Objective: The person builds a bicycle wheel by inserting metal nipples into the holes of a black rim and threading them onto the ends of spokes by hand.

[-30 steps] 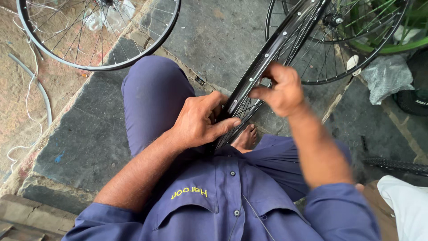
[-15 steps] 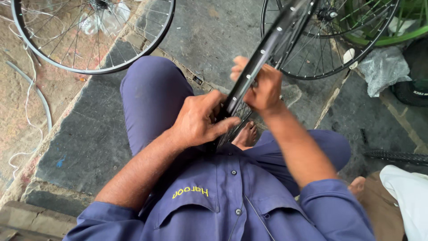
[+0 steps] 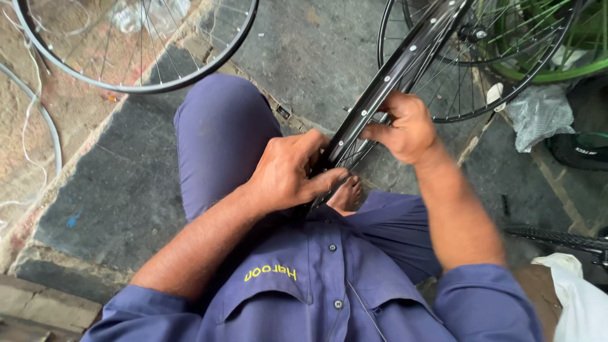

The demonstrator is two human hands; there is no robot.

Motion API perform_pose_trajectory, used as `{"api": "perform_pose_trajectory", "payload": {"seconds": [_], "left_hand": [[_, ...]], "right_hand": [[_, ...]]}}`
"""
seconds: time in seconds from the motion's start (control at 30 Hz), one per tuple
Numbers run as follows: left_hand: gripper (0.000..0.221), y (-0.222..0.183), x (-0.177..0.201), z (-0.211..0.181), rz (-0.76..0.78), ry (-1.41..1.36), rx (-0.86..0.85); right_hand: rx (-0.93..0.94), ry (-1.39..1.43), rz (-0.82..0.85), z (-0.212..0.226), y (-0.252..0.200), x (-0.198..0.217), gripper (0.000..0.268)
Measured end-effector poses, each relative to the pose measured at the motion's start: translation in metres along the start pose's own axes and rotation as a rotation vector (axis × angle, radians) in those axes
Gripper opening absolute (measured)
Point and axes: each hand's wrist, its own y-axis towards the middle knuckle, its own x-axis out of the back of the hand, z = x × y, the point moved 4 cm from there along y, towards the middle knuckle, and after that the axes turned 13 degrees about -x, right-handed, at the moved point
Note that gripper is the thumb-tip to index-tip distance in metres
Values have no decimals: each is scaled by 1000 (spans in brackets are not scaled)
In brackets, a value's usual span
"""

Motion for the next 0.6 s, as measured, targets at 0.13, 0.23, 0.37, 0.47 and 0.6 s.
{"api": "perform_pose_trajectory", "payload": {"seconds": [0.13,0.23,0.37,0.47,0.6], "left_hand": [[43,0,-2,0,1,-1,-28],[43,1,-3,-3,-13,0,-57],[42,1,-1,-4,9,-15,-19],[43,4,2,-8,-7,2,-41],[46,18,5,-11,-10,81,-14]], "right_hand": [[88,-211,-536,12,-10,-32,30],[331,-432,-943,30,-18,-45,43],[253,-251,-765,15,-21,-32,35],[144,22,-557,-12,-26,-23,30],[142,333,-381,-38,-31,-31,34]]}}
